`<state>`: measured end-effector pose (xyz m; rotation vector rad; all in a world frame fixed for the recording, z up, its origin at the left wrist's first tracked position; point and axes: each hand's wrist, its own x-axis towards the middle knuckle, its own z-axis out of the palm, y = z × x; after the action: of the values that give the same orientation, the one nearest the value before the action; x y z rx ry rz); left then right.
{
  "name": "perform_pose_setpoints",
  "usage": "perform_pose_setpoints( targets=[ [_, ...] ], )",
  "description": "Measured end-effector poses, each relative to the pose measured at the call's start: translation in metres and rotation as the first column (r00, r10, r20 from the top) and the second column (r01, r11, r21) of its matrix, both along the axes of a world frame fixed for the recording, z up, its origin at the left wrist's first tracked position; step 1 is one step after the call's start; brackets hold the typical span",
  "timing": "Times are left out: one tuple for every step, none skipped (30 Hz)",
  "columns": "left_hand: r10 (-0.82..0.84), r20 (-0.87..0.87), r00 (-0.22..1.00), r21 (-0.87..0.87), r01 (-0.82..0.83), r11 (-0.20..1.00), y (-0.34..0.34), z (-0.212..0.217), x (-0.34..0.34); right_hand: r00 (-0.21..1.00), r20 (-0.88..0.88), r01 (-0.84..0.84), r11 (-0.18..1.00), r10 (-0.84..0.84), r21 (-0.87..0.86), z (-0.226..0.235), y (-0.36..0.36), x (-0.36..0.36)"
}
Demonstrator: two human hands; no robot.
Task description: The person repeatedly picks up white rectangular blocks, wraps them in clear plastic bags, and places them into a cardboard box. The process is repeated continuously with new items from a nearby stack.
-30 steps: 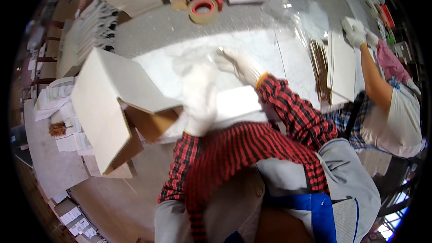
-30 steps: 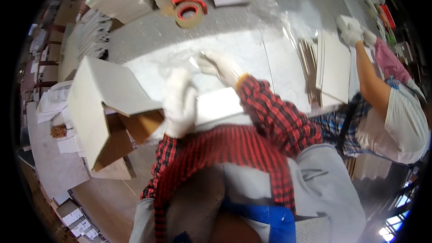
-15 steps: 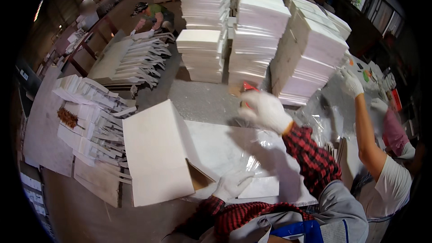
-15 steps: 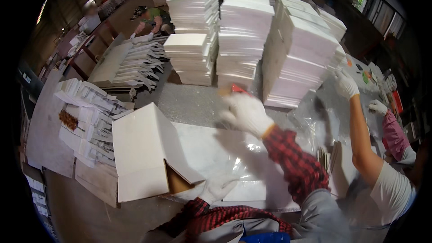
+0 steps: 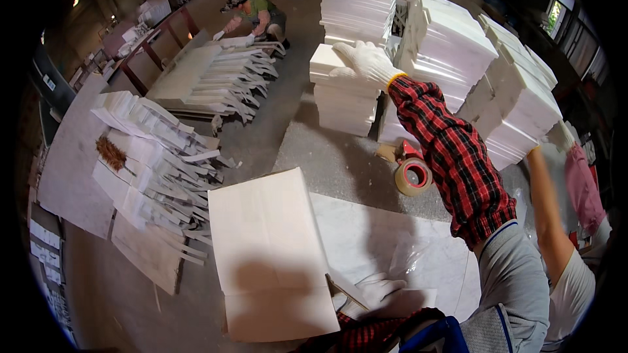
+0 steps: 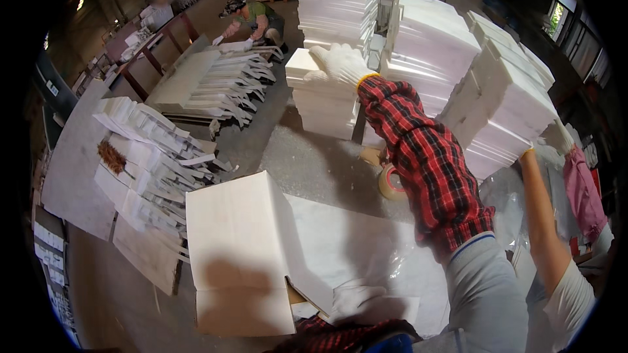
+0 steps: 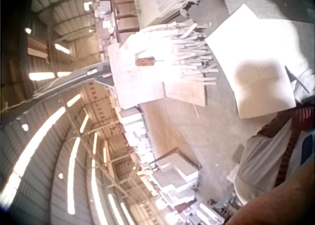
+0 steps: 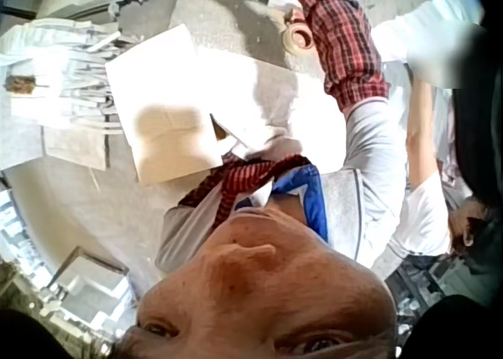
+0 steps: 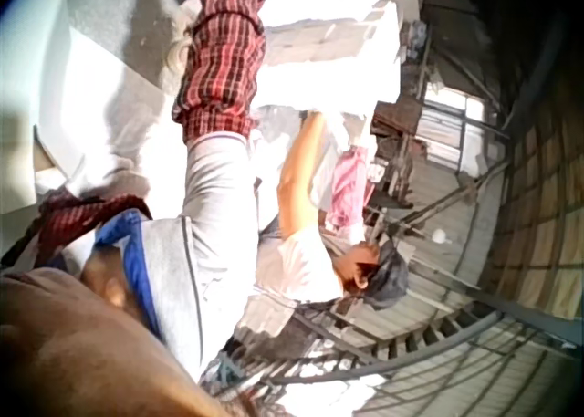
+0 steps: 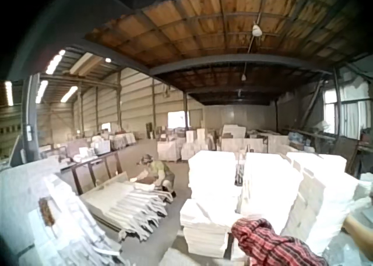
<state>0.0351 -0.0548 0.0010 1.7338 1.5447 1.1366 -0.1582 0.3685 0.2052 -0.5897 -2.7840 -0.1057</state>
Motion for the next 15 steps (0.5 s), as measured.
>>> perform_pose_setpoints(
  targets=[
    [0.008, 0.007, 1.0, 0.033, -0.008, 0.999, 0.001, -0.004, 0.001, 0.999, -0.039, -0.007, 0.998, 0.01, 0.064, -0.002, -0.003, 0.001],
    [0.028, 0.002, 1.0, 0.058, -0.028, 0.998, -0.001, -0.008, 0.003, 0.995, -0.088, -0.028, 0.992, 0.039, 0.123, 0.0, -0.01, -0.001],
    [0.045, -0.005, 0.999, 0.081, -0.045, 0.996, -0.004, -0.012, 0.006, 0.988, -0.137, -0.043, 0.983, 0.068, 0.181, 0.003, -0.017, -0.002],
    [0.053, -0.026, 0.998, 0.06, -0.051, 0.997, -0.004, -0.012, 0.006, 0.983, -0.167, -0.04, 0.968, 0.083, 0.248, 0.003, -0.018, -0.001],
    [0.06, -0.049, 0.997, 0.037, -0.059, 0.998, -0.005, -0.013, 0.005, 0.966, -0.238, -0.023, 0.953, 0.099, 0.303, 0.0, -0.023, 0.004],
    [0.062, -0.066, 0.996, 0.03, -0.06, 0.998, -0.006, -0.014, 0.006, 0.945, -0.307, -0.015, 0.953, 0.113, 0.303, 0.001, -0.024, 0.007],
    [0.063, -0.067, 0.996, 0.032, -0.061, 0.998, -0.005, -0.011, -0.001, 0.924, -0.366, -0.001, 0.957, 0.111, 0.289, -0.003, -0.022, 0.014],
    [0.037, -0.073, 0.997, 0.034, -0.035, 0.999, -0.002, -0.01, 0.002, 0.909, -0.408, 0.035, 0.957, 0.09, 0.289, 0.0, -0.025, 0.036],
    [0.022, -0.081, 0.996, 0.05, -0.018, 0.999, 0.001, -0.009, -0.001, 0.874, -0.471, 0.015, 0.963, 0.118, 0.27, 0.006, -0.028, 0.054],
    [0.065, -0.088, 0.994, 0.03, -0.063, 0.998, -0.002, -0.013, -0.004, 0.832, -0.531, -0.06, 0.977, 0.163, 0.205, -0.003, -0.048, 0.057],
    [0.086, -0.079, 0.993, 0.013, -0.086, 0.996, -0.005, -0.015, -0.006, 0.842, -0.512, -0.157, 0.985, 0.17, 0.068, -0.01, -0.068, 0.079],
    [0.055, -0.064, 0.996, 0.016, -0.054, 0.998, -0.001, -0.018, -0.007, 0.86, -0.494, -0.185, 0.98, 0.127, -0.069, -0.01, -0.091, 0.127],
    [0.037, -0.054, 0.998, 0.013, -0.037, 0.999, 0.002, -0.016, -0.009, 0.866, -0.494, -0.216, 0.951, 0.083, -0.219, -0.009, -0.123, 0.17],
    [0.038, -0.033, 0.999, 0.012, -0.037, 0.999, 0.003, -0.012, -0.009, 0.835, -0.539, -0.288, 0.92, 0.106, -0.265, -0.01, -0.156, 0.207],
    [0.051, -0.013, 0.999, 0.009, -0.051, 0.999, 0.002, -0.008, -0.009, 0.801, -0.585, -0.368, 0.875, 0.128, -0.313, -0.012, -0.188, 0.241]
  ],
)
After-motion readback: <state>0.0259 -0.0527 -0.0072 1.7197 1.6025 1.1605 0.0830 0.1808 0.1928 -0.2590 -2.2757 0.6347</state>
